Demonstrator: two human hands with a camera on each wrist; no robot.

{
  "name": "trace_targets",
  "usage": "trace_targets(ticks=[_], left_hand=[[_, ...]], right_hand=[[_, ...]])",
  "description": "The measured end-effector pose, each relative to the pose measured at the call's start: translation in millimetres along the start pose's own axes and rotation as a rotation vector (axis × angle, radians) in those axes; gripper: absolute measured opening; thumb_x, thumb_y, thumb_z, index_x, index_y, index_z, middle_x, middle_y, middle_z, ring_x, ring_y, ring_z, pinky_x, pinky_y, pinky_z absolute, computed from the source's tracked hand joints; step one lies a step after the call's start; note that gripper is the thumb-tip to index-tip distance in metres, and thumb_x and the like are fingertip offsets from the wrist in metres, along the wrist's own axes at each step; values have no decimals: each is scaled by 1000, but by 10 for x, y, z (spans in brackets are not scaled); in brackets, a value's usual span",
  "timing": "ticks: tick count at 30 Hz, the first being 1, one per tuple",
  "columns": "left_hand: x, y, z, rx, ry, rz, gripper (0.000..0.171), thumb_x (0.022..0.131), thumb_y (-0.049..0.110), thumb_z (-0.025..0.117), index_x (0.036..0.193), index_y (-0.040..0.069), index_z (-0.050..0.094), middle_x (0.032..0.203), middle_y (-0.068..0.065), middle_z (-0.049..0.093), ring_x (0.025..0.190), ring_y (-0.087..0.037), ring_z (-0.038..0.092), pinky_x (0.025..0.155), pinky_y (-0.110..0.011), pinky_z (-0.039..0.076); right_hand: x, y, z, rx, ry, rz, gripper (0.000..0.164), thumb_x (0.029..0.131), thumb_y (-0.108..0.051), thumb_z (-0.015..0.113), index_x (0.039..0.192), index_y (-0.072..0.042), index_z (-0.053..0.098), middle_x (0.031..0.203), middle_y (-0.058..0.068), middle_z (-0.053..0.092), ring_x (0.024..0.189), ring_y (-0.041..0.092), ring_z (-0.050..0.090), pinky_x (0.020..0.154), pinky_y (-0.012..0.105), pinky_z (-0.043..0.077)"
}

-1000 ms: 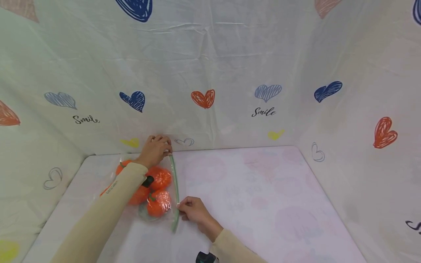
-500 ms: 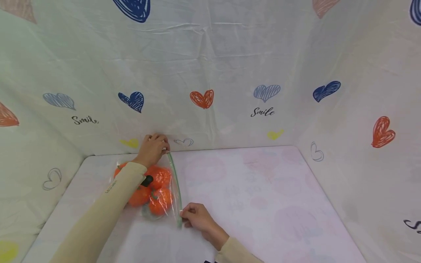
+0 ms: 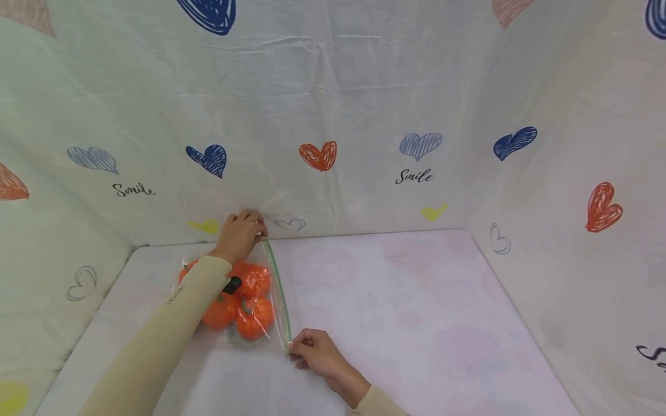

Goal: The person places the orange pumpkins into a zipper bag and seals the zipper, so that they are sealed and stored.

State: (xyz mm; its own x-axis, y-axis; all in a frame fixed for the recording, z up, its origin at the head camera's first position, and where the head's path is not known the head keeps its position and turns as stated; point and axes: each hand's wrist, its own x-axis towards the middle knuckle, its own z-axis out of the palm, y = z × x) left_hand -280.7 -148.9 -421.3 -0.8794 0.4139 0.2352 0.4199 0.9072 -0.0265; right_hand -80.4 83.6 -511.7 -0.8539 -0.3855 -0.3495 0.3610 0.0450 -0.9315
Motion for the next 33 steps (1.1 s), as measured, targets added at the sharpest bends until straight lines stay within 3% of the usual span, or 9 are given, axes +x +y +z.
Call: trace_targets(ticks=[20,33], left_hand=[[-51,113,-61,-30,-21,-21,13,96,22,79,104,13,83,112,-8,68,113,-32,58,94,-50,49],[-181,182,-46,-105,-128,-44,39,101,28,74,135,9,72,131,-12,66,120,-34,56,103,-51,47]], right_hand=[[-55,10,-45,-17,1,-12,16,104,-9,63,98,5,66,97,6,76,86,13,68,76,31,61],[-81,-13,-59,-50,-36,-7,14,104,-10,63,100,3,66,97,8,76,84,13,68,72,29,61]])
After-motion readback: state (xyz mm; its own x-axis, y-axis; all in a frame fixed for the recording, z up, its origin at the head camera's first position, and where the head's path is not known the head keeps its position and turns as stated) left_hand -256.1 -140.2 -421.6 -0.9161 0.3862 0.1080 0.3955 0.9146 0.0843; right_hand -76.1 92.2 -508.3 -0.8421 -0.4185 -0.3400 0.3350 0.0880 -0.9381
